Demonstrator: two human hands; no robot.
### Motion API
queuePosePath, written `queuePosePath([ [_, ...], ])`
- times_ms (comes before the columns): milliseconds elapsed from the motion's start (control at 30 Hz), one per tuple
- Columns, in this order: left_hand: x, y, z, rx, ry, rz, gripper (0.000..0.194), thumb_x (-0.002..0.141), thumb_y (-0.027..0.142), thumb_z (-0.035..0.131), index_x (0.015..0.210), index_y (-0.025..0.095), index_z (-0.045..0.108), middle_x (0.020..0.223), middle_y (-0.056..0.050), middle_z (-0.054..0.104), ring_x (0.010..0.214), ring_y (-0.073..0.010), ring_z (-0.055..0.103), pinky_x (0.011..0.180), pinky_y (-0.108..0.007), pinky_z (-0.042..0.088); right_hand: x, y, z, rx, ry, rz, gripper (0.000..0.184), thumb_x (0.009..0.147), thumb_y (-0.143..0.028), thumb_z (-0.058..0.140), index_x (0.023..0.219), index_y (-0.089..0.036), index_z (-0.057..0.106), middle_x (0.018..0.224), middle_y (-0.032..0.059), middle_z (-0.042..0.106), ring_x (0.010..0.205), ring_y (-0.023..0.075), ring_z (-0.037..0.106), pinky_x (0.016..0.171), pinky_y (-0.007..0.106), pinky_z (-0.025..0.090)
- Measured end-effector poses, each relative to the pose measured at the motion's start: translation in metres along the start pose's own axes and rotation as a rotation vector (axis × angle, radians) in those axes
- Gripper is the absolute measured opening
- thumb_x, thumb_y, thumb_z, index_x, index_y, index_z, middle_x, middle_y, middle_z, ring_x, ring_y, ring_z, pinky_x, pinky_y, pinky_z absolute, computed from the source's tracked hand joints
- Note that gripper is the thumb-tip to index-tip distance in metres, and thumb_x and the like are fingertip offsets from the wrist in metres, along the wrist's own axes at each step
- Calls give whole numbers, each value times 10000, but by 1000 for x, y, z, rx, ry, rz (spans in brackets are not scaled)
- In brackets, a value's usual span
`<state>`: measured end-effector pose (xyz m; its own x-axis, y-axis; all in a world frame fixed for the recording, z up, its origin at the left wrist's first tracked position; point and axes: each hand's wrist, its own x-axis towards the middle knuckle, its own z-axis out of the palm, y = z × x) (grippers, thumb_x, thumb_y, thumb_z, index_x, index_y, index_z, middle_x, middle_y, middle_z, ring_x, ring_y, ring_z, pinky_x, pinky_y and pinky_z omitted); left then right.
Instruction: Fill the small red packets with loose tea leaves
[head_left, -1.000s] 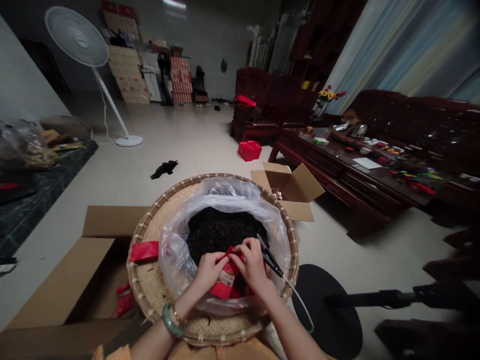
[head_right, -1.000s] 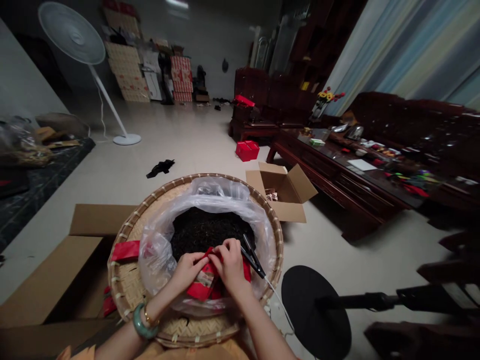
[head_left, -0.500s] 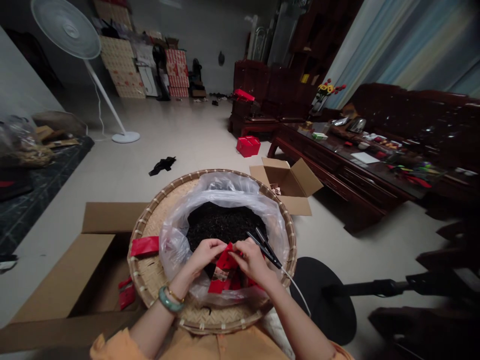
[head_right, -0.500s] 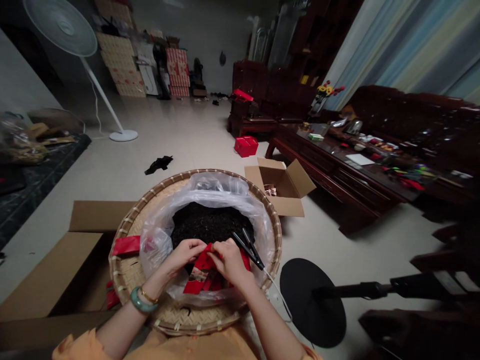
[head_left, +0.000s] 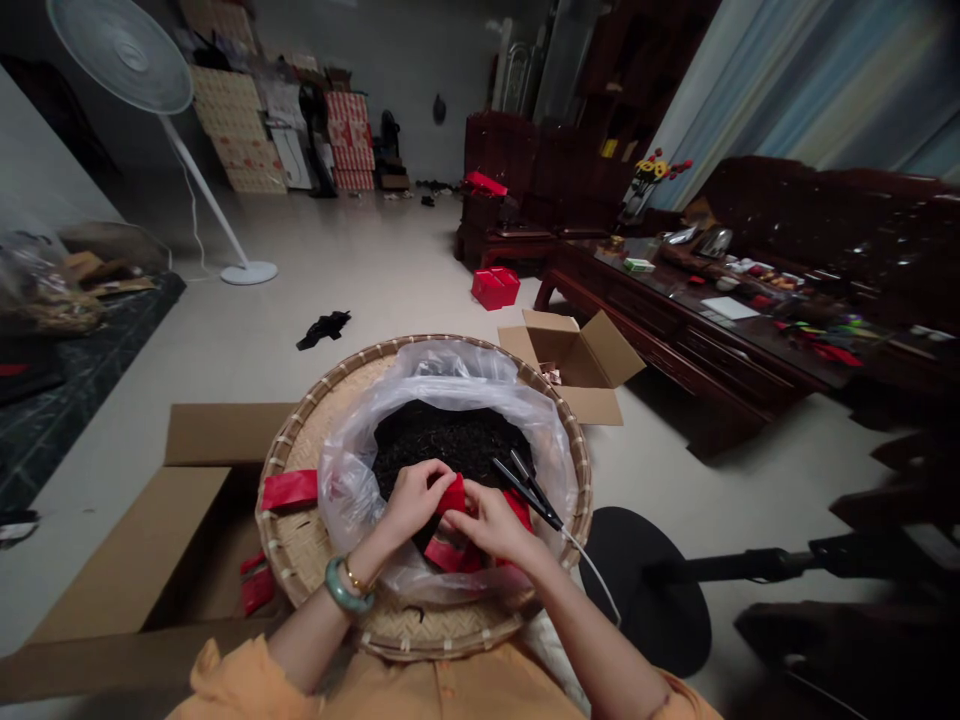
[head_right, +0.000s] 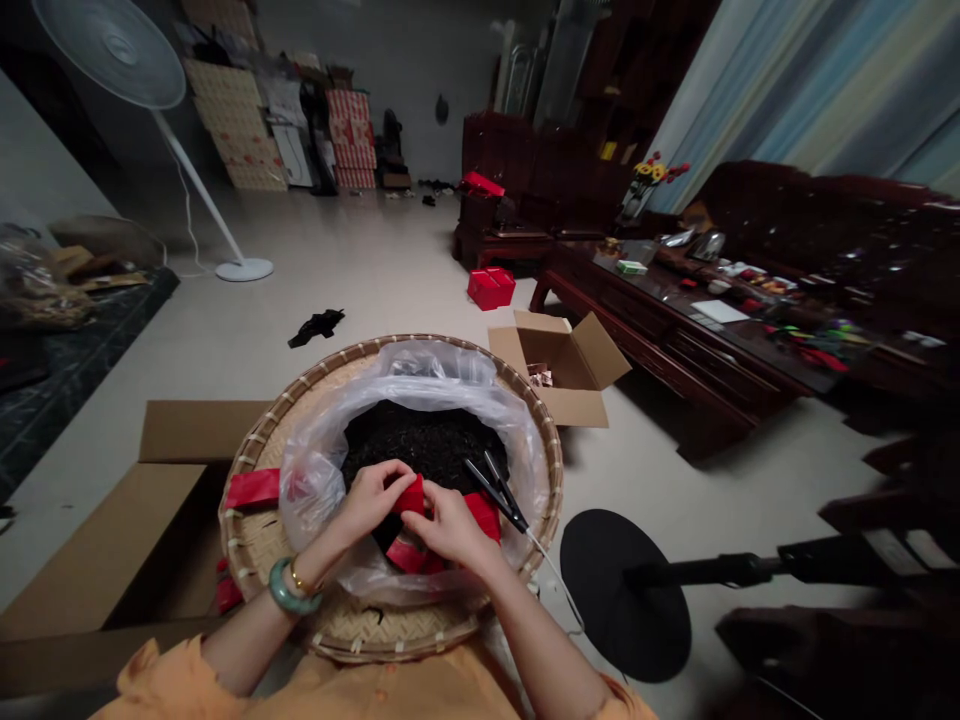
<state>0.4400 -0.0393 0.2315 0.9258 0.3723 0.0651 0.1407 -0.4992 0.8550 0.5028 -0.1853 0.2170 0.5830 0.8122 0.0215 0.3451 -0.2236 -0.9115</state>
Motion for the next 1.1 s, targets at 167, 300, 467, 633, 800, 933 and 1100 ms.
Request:
queuePosePath([
  [167,2,9,-6,125,-160,210,191,810,242,504,728,173,663,730,-25,676,682,-141,589,650,-233,408,2,7,3,285,-98,117,271,778,-398,580,755,-136,644,658,4,608,613,130,525,583,240,418],
  [300,4,8,-10,228,-174,294,203,823,222,506,748,170,688,769,-51,673,742,-159,589,702,-261,424,-1,12,7,342,-82,147,313,736,-451,620,791,-143,624,666,-6,575,605,116,484,575,236,400],
  [467,9,6,-9,290,-125,357,188,793,234,548,711,183,710,842,-81,643,879,-198,565,803,-322,420,0,15,8,300,-226,179,399,758,-555,560,754,-157,587,599,-26,494,546,102,413,519,225,357],
  [633,19,-3,-10,16,-224,49,262,809,357,528,920,176,681,795,-38,672,725,-163,593,697,-278,447,11,9,-13,232,-251,162,499,813,-602,448,826,-140,637,673,1,576,628,133,483,623,266,413],
  [800,17,-16,-17,-295,-500,-175,438,804,473,516,1124,186,602,991,-43,667,834,-157,591,747,-252,447,23,-1,-34,58,-417,41,577,847,-629,327,852,-167,673,744,4,645,773,177,562,947,419,346],
  [933,4,-22,-10,-526,-606,-291,437,766,478,579,1096,193,622,1016,-43,662,874,-166,584,729,-247,458,26,-5,-37,-50,-519,18,555,854,-631,305,878,-204,659,820,-21,664,933,184,571,1108,438,84],
  [1100,-11,-32,10,-827,-539,-449,491,757,509,588,1090,149,609,815,-40,678,651,-133,592,547,-222,451,29,-8,-37,-69,-461,27,567,815,-660,361,750,-165,630,773,9,652,883,202,585,1023,394,300],
])
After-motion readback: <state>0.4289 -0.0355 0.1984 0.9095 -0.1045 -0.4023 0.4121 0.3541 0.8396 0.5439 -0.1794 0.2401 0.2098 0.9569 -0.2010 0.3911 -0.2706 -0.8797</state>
